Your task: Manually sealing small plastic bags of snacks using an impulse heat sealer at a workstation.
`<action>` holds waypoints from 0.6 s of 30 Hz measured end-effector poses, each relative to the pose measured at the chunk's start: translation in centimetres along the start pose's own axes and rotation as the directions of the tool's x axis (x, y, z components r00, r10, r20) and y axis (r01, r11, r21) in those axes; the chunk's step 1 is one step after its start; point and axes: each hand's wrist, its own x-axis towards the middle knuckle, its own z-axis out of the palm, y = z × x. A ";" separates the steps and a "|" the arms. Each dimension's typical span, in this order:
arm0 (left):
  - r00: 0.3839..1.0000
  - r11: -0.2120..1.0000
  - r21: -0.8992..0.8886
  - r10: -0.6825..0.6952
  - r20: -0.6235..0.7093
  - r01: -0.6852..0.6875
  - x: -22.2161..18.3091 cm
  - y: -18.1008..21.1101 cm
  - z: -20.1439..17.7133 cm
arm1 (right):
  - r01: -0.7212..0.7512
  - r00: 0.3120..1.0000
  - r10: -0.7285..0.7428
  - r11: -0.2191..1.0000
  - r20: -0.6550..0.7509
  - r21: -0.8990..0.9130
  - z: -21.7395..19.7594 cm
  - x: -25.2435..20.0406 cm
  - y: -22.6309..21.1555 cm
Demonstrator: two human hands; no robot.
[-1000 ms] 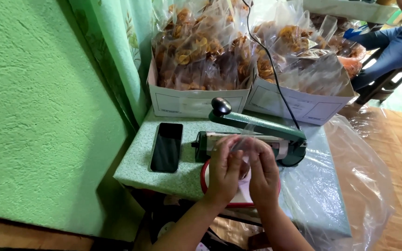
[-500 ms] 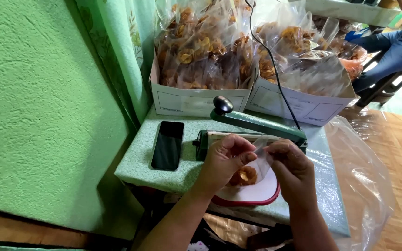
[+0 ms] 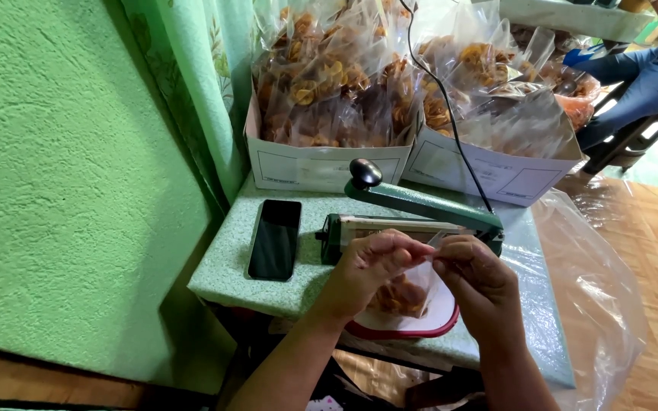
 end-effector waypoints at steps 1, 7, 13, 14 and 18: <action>1.000 1.000 0.000 0.001 -0.001 -0.001 0.0 0.1 0.0 | 0.000 1.000 0.000 1.000 0.001 0.000 0.1 0.0 0.1; 0.985 0.981 0.187 0.081 -0.150 -0.052 -0.5 0.5 1.9 | 0.009 0.998 -0.006 0.999 -0.056 0.044 0.7 -0.3 0.3; 0.866 0.612 0.754 0.485 -0.119 -0.239 -0.7 -0.8 2.2 | 0.020 0.996 -0.033 0.989 -0.084 -0.147 1.0 -0.3 -0.5; 0.854 0.593 0.758 0.511 -0.094 -0.272 -0.7 -0.6 2.4 | 0.042 0.996 -0.053 0.987 -0.072 -0.157 1.0 -0.3 -0.7; 0.897 0.740 0.598 0.436 -0.077 -0.308 -0.9 0.6 2.1 | 0.052 0.998 -0.057 0.987 -0.034 -0.150 0.7 0.0 -1.6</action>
